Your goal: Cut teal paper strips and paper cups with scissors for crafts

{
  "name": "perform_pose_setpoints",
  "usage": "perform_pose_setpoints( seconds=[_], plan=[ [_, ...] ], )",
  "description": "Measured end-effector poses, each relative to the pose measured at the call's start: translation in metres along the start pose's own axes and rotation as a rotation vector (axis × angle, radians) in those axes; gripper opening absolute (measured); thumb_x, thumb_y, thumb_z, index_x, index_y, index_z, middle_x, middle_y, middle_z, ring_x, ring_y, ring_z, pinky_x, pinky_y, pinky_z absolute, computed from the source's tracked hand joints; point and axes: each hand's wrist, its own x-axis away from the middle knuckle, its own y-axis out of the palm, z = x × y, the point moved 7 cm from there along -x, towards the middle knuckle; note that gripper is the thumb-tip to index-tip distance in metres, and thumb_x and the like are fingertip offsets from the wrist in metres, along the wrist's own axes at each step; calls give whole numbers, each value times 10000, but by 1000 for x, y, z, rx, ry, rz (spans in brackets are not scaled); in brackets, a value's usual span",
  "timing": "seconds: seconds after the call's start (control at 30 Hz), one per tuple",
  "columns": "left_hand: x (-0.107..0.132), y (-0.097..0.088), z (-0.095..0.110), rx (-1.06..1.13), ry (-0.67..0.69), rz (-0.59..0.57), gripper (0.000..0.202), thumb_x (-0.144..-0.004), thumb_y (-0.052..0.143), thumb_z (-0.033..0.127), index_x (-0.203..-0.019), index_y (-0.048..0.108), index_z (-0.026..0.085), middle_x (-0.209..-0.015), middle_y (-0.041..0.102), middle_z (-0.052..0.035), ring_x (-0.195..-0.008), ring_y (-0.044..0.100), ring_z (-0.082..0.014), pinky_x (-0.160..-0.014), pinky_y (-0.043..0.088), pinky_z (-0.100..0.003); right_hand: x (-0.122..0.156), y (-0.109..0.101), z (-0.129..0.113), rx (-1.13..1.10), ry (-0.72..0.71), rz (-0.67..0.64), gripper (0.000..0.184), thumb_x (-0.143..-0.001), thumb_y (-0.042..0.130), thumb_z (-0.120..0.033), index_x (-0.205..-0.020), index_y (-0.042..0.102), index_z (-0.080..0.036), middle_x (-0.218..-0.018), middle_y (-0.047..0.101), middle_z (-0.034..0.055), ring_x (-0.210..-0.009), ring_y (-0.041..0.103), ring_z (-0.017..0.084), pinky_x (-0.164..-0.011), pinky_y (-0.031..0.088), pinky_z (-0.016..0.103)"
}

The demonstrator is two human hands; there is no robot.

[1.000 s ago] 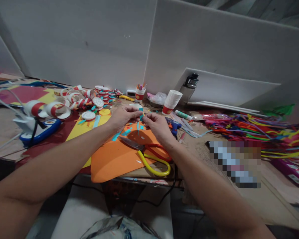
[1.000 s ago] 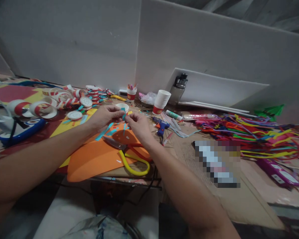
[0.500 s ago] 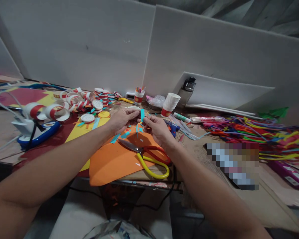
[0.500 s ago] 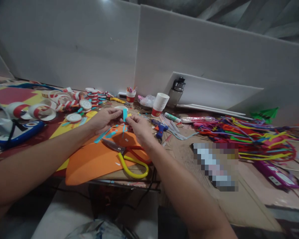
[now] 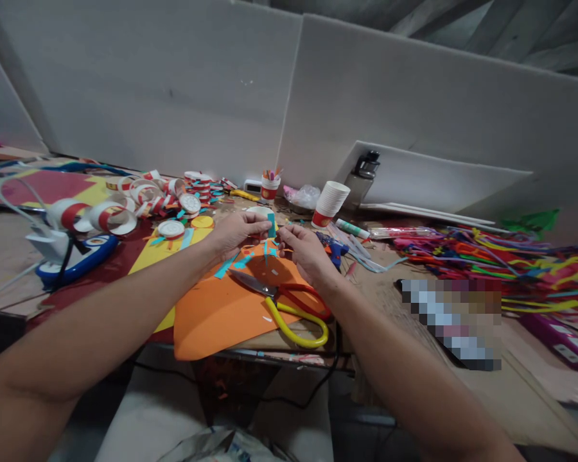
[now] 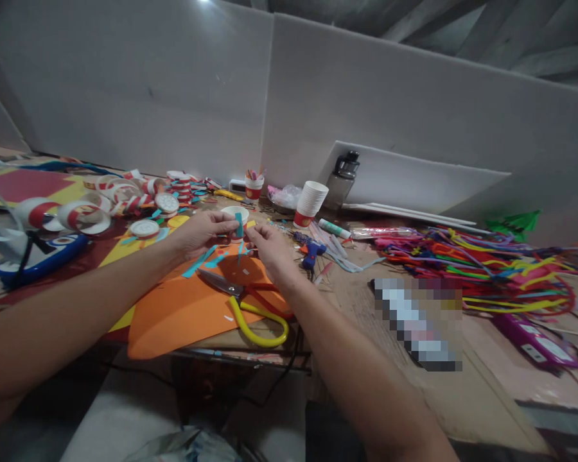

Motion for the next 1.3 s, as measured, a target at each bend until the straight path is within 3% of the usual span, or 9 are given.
perform_pose_setpoints(
  seconds=[0.13,0.33,0.67,0.93,1.1,1.3],
  plan=[
    [-1,-2,1,-43,46,37,292,-602,854,324,-715,700,103,-616,628,-30,-557,554,-76,-540,412,-186,-3,-2,0,115,-63,34,324,-673,753,-449,-730,584,-178,-683,602,-25,-569,505,73,-548,413,215],
    [-1,2,1,-24,63,4,276,-604,849,311,-702,694,105,-619,634,-31,-568,563,-85,-565,442,-201,-5,-6,0,238,-109,45,230,-715,693,-386,-695,606,-173,-647,619,-10,-538,510,82,-531,401,228],
    [3,4,5,-22,49,23,285,-611,846,323,-704,687,105,-603,630,-29,-543,561,-85,-554,435,-208,-5,-3,0,190,-87,36,230,-698,699,-380,-649,611,-174,-581,586,-17,-512,493,83,-525,394,232],
    [2,5,4,26,73,31,286,-570,864,278,-716,693,100,-626,634,-20,-573,570,-86,-593,449,-215,-6,-5,-2,192,-136,30,226,-720,694,-382,-684,611,-174,-653,623,-5,-538,504,85,-536,403,233],
    [2,7,9,35,136,7,234,-595,844,250,-695,685,110,-625,615,-6,-578,552,-77,-595,430,-210,-2,-2,-9,255,-195,28,225,-755,671,-381,-694,600,-176,-630,597,-20,-548,497,82,-551,402,229],
    [0,2,14,146,145,13,233,-624,829,269,-700,681,106,-631,595,-6,-544,512,-57,-557,410,-193,1,-8,-21,268,-151,68,247,-777,642,-422,-790,596,-180,-717,623,-10,-600,544,88,-561,424,225]
  ],
)
